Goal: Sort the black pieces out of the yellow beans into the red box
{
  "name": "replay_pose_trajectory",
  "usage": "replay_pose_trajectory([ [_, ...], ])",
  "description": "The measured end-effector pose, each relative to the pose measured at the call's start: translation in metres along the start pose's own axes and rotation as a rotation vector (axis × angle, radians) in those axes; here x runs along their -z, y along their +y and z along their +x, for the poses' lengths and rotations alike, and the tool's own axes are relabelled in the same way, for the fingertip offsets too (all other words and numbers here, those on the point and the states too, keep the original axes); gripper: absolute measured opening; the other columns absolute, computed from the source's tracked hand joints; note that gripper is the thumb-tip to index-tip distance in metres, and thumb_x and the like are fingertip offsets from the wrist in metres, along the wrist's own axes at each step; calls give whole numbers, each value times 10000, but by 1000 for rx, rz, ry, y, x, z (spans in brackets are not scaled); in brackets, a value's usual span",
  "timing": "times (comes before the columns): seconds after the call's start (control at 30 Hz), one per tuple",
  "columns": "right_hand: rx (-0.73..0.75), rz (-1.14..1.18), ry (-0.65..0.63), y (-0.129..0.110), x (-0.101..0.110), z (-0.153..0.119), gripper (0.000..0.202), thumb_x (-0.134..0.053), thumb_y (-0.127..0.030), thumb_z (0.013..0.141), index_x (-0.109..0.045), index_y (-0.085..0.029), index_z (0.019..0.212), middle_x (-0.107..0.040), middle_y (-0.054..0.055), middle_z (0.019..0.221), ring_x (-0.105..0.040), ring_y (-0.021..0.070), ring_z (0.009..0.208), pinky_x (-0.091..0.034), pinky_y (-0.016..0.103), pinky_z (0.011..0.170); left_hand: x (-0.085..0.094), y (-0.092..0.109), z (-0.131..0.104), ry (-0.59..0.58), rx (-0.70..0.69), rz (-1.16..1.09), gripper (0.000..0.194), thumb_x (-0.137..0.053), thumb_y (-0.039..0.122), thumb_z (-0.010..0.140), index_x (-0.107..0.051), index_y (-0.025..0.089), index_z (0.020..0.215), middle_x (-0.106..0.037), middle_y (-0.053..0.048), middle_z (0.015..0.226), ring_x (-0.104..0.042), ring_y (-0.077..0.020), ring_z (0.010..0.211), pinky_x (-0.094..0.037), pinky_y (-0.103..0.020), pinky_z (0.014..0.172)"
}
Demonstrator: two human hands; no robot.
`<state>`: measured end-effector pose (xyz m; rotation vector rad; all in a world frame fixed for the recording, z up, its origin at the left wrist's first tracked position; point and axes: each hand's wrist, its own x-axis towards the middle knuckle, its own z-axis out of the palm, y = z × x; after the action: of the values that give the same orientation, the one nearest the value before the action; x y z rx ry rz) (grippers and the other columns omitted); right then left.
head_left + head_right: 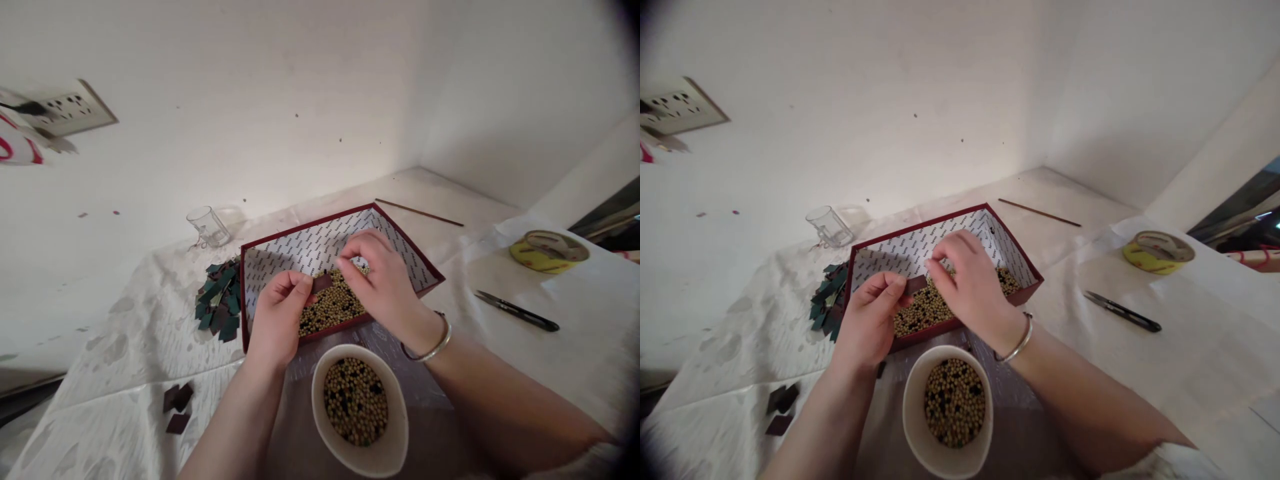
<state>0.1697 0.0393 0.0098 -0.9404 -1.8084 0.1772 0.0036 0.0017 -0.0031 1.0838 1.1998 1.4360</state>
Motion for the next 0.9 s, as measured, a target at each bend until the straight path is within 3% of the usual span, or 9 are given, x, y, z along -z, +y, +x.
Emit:
replay_pose_trajectory([
  [0.17, 200, 3, -99, -13, -10, -12, 95, -576, -210, 929, -612, -177, 848, -608, 52, 937, -541, 181, 914, -453, 355, 857, -1, 3, 1, -81, 44, -74, 159, -723, 318, 804, -682, 188, 722, -611, 25, 677, -529, -106, 656, -426, -232, 660],
  [0.9, 208, -260, -83, -13, -4, -20, 245, -516, -249, 963, -661, -215, 769, -662, 33, 885, -510, 195, 896, -385, 366, 823, -1, 3, 0, -37, 53, -55, 159, -746, 312, 784, -685, 183, 713, -623, 25, 672, -542, -102, 637, -443, -225, 645],
])
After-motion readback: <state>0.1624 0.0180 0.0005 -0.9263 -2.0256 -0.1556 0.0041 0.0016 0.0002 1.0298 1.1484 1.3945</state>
